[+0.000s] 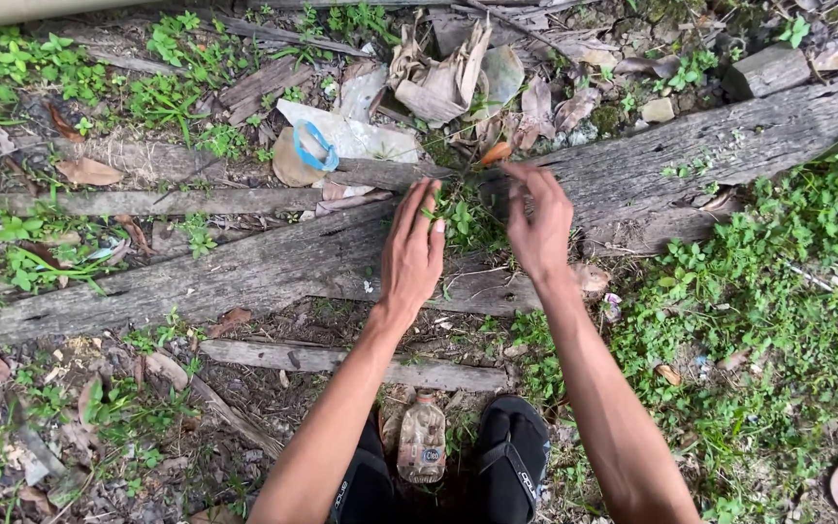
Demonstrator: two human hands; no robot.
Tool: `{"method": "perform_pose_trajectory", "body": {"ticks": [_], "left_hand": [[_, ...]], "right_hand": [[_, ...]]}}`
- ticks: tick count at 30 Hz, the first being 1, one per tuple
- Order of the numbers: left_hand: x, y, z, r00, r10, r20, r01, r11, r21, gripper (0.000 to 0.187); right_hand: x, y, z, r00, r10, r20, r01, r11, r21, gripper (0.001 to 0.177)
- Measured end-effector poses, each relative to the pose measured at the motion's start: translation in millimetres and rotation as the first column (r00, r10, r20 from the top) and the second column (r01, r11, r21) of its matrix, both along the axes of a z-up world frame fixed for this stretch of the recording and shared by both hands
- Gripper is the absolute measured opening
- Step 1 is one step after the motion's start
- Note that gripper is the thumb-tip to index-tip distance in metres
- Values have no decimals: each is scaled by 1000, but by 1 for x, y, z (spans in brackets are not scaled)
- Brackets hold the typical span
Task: Manually pulling and picking small weeds and plants from the ground in an outdoor setting.
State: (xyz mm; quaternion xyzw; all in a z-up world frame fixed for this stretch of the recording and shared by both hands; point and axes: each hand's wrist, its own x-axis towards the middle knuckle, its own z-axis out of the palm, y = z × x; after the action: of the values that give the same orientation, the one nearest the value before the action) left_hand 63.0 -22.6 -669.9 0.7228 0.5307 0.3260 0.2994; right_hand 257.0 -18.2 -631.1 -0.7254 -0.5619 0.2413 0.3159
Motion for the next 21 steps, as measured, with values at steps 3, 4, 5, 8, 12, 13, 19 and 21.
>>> {"method": "perform_pose_trajectory", "body": {"ticks": [3, 4, 5, 8, 12, 13, 19, 21], "left_hand": [[-5, -7, 14, 999, 23, 36, -26, 994, 109, 58], [-4, -9, 13, 999, 17, 37, -21, 993, 114, 58], [-3, -10, 11, 998, 5, 61, -9, 998, 62, 58], [4, -17, 2, 994, -36, 108, 37, 999, -11, 58], [7, -13, -3, 989, -61, 132, 62, 998, -2, 59], [4, -12, 1, 989, -62, 133, 63, 998, 0, 59], [-14, -6, 15, 1000, 1, 20, -2, 998, 66, 57], [-18, -3, 22, 999, 41, 28, -44, 993, 111, 55]], "right_hand": [[-8, -27, -8, 1000, 21, 2, -21, 994, 104, 43], [-15, -30, -5, 1000, 15, 2, -15, 994, 109, 43], [-21, -32, -2, 999, 43, -13, -41, 995, 96, 48], [-34, -42, -6, 994, 97, -45, -93, 992, 89, 54], [-38, -38, -4, 981, 166, -103, -155, 983, 102, 53], [-36, -37, -2, 981, 166, -103, -155, 982, 104, 53], [-15, -36, -1, 995, 84, -57, -78, 992, 96, 45], [-6, -35, -8, 1000, 19, -8, -18, 994, 111, 37]]}}
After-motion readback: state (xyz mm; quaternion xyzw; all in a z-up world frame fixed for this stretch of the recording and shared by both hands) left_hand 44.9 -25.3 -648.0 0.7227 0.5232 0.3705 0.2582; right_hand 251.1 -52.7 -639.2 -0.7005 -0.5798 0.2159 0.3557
